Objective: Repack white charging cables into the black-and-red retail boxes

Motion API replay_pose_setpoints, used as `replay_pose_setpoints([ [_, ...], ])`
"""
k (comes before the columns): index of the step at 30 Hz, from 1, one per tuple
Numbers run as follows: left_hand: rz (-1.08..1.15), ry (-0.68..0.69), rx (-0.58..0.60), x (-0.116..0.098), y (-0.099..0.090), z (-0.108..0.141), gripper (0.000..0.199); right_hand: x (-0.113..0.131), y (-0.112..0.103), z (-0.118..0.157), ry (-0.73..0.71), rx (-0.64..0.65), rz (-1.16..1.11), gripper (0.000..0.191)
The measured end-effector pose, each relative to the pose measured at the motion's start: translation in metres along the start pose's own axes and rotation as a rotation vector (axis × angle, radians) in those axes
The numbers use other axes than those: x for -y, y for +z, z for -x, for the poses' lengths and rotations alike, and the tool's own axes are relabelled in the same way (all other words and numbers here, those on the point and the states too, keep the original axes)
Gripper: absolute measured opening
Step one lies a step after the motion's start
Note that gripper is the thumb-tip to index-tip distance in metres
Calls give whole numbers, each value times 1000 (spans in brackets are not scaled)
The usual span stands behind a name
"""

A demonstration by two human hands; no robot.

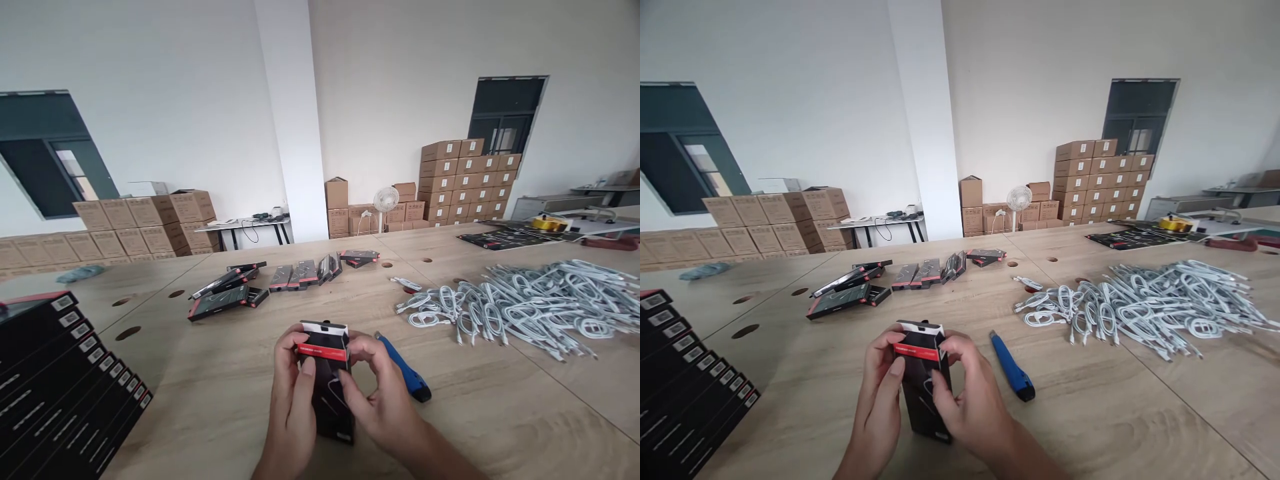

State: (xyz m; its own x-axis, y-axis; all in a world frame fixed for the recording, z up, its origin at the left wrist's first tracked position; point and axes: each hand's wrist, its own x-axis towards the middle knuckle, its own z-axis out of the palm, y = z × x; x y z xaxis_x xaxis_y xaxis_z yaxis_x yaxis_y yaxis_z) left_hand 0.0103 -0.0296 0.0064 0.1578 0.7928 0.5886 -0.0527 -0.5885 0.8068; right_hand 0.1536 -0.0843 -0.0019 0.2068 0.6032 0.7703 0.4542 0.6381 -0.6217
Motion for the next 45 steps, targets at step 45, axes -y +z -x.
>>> replay_pose_setpoints([
  [45, -352, 412, 205, -9, -17, -8, 40, 1, -43, -24, -45, 119, -35, 19],
])
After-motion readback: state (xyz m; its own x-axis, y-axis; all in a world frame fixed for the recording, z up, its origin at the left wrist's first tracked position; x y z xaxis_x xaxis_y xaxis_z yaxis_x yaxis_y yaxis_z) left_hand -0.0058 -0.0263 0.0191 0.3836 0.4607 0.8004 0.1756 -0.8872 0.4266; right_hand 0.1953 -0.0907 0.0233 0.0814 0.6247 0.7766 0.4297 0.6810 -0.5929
